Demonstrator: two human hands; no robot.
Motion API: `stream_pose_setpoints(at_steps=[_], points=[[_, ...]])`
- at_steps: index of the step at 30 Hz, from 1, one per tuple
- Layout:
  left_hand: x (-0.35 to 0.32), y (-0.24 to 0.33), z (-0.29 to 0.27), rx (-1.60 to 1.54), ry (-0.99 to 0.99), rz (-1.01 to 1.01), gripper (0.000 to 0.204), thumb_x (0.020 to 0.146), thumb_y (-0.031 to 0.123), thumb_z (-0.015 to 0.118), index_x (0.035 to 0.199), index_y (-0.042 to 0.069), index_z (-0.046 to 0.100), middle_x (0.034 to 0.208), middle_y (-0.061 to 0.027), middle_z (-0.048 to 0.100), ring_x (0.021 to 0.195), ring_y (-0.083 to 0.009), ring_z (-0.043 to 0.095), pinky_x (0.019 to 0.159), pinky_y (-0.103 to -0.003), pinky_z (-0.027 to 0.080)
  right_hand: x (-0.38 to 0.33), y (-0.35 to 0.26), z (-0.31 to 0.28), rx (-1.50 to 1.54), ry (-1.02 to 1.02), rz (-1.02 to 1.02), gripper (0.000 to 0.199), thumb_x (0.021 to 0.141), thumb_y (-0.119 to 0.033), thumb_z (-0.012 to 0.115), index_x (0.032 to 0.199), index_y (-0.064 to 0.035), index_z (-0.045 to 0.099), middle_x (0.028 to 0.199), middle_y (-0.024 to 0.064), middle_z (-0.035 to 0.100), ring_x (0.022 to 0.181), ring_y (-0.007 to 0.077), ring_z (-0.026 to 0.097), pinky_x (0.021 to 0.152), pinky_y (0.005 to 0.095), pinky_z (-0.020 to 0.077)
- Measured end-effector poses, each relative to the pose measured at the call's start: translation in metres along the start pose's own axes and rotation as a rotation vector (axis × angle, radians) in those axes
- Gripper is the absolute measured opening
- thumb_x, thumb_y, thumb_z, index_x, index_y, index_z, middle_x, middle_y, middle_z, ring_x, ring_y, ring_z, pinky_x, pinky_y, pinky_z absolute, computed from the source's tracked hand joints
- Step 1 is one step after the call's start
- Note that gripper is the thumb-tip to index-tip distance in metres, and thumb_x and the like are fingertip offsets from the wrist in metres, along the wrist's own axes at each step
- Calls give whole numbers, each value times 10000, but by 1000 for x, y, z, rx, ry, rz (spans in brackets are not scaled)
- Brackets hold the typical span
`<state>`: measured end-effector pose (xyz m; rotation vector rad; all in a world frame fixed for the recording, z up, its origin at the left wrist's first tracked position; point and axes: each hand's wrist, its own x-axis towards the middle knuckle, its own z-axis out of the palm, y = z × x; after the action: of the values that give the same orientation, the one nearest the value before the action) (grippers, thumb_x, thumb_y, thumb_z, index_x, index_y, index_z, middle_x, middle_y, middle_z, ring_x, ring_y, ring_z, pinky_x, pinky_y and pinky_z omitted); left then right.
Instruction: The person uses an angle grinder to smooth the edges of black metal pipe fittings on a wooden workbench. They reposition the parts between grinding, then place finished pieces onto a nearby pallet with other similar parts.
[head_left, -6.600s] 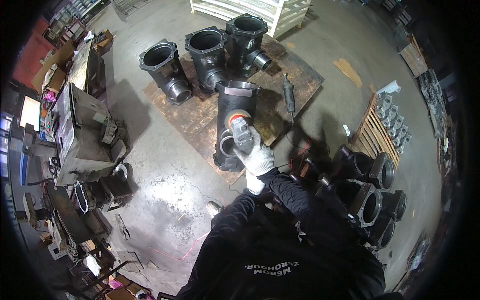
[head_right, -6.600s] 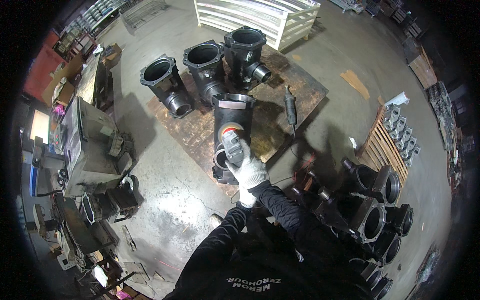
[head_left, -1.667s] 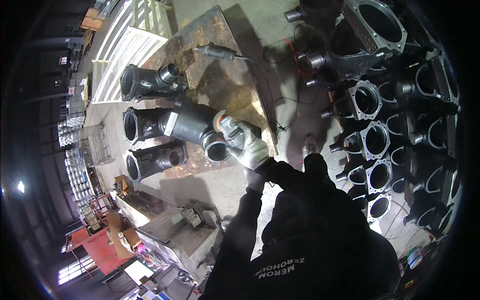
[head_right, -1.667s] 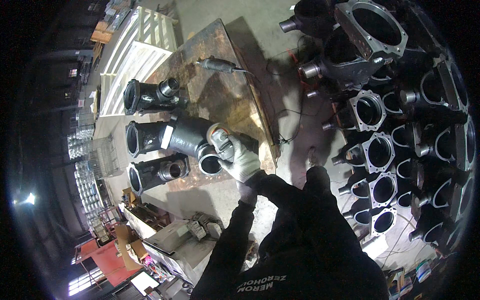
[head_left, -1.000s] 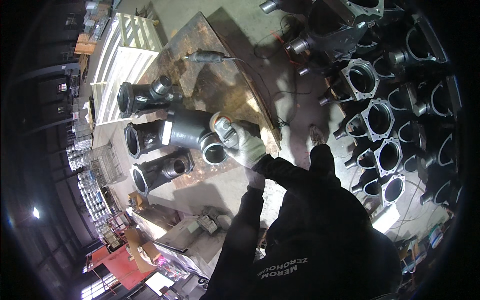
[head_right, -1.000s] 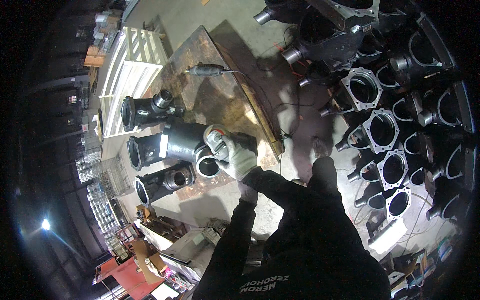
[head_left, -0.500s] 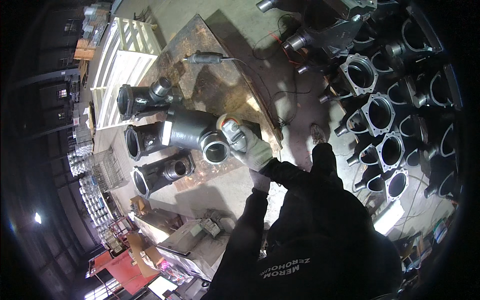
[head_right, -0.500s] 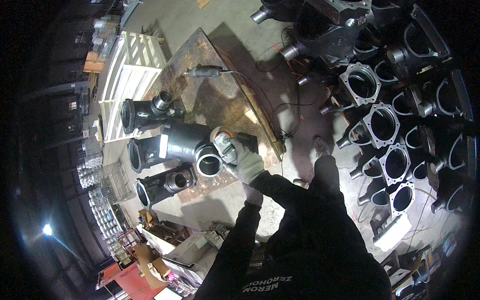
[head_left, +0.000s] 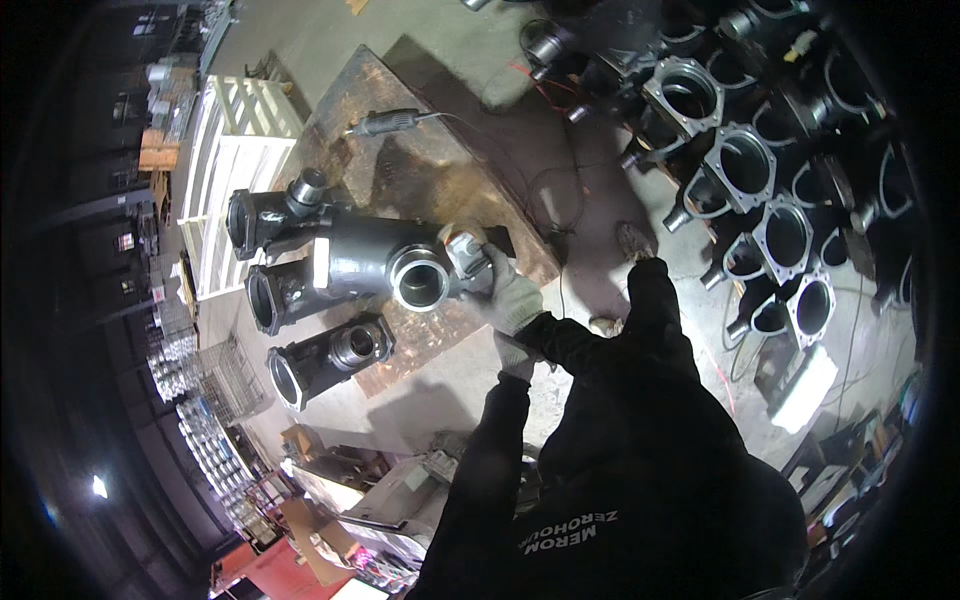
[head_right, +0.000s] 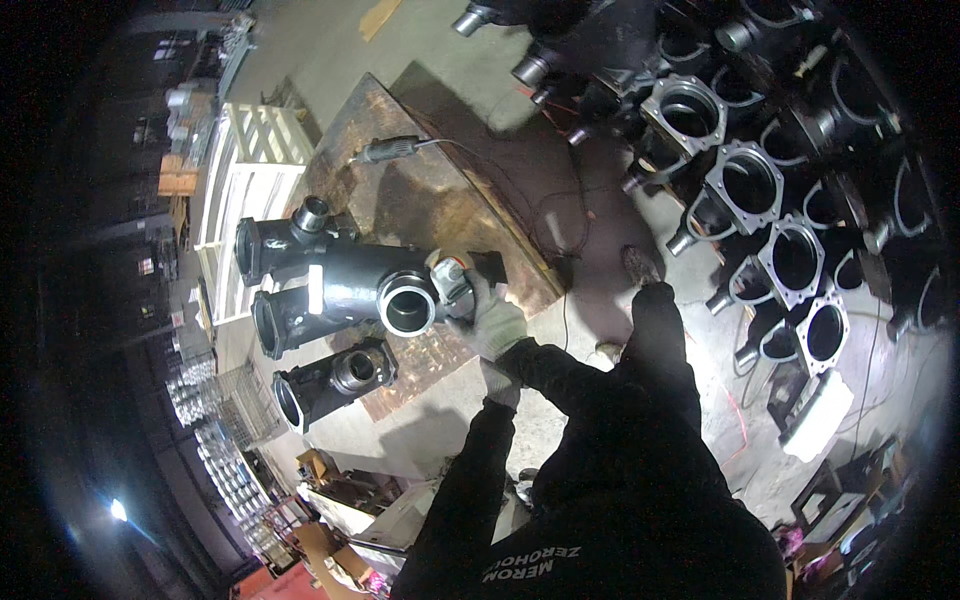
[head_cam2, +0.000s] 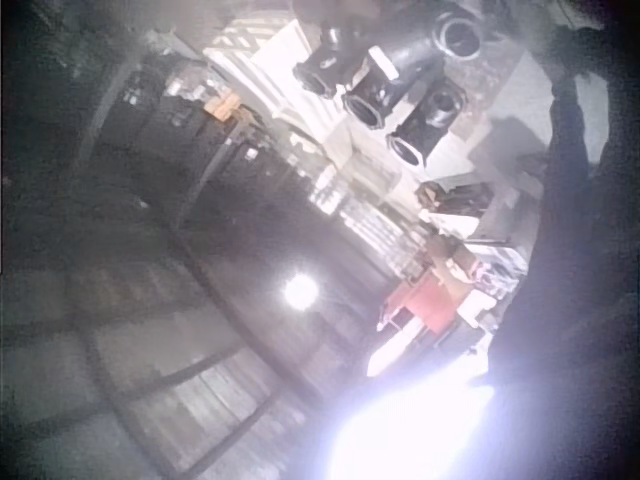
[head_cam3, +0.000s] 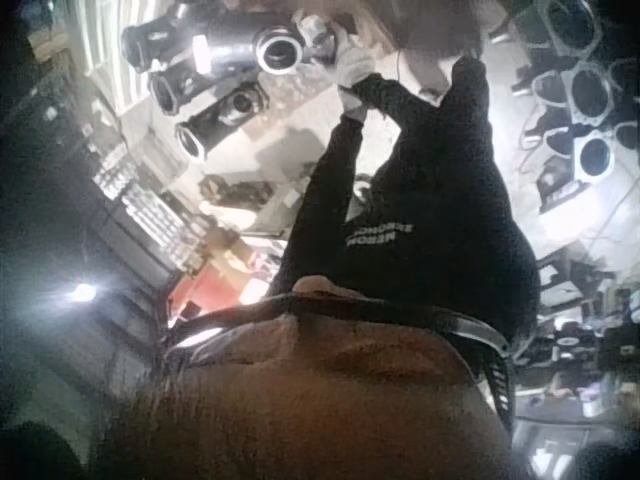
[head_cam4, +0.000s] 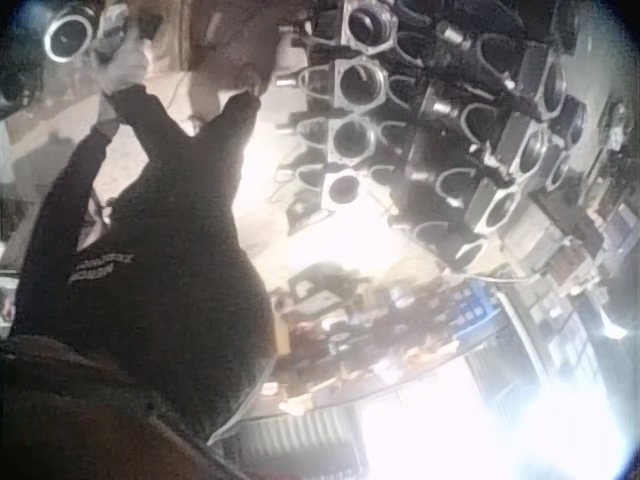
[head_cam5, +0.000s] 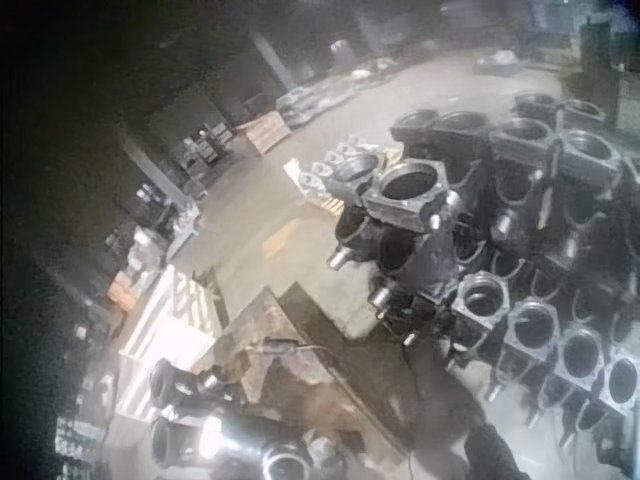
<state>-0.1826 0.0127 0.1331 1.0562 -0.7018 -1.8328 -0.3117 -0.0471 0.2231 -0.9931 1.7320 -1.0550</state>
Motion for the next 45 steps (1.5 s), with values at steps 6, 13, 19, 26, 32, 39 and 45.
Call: stream_pose_setpoints(at_steps=[6, 13, 19, 26, 32, 39, 45], points=[[-36, -2, -43, 324, 46, 1, 403, 1040, 199, 502, 1402, 22, 488, 1301, -81, 606, 1149, -232, 609, 994, -387, 511, -35, 10, 18, 33, 10, 115, 951, 783, -501, 768, 1512, -116, 296, 1055, 234, 694, 876, 409, 703, 754, 484, 556], [-20, 32, -49, 830, -114, 6, 313, 1031, 165, 519, 1312, 30, 543, 1244, -50, 608, 1072, -178, 615, 923, -343, 534, -23, -2, 2, 54, 5, 132, 958, 802, -531, 726, 1516, -65, 290, 1064, 265, 680, 837, 423, 694, 716, 483, 567], [-13, 47, -46, 620, 35, -101, 373, 950, 77, 634, 1305, 23, 530, 1190, -53, 629, 1048, -178, 625, 891, -328, 537, -18, -9, -6, 149, 127, 49, 947, 792, -533, 743, 1492, -51, 325, 1024, 278, 668, 857, 425, 689, 818, 474, 547], [-18, 49, -25, 578, 27, -20, 344, 945, 101, 644, 1271, 18, 572, 1197, -86, 647, 1089, -207, 629, 952, -376, 517, -10, -14, -10, 121, 90, 94, 941, 764, -529, 771, 1487, -106, 342, 871, 256, 673, 760, 420, 697, 666, 494, 575], [-7, 57, -16, 779, -1, 46, 346, 1022, 195, 523, 1326, 29, 531, 1267, -94, 609, 1115, -221, 616, 986, -397, 517, -7, -25, -16, 107, 90, 15, 931, 800, -495, 741, 1493, -51, 308, 1011, 265, 684, 877, 407, 701, 804, 470, 560], [14, 52, -32, 429, 96, -50, 367, 1055, 231, 463, 1356, 25, 499, 1302, -88, 590, 1136, -231, 608, 959, -397, 535, -2, -38, -6, 108, 44, 87, 954, 808, -499, 734, 1508, -54, 263, 1119, 278, 664, 994, 421, 676, 862, 494, 530], [12, 48, -42, 219, -8, -130, 373, 1067, 217, 436, 1365, -1, 487, 1280, -100, 611, 1119, -248, 622, 942, -397, 545, -20, -38, 2, 181, 144, 118, 981, 785, -513, 765, 1498, -74, 253, 1026, 260, 685, 876, 432, 698, 766, 508, 555]])
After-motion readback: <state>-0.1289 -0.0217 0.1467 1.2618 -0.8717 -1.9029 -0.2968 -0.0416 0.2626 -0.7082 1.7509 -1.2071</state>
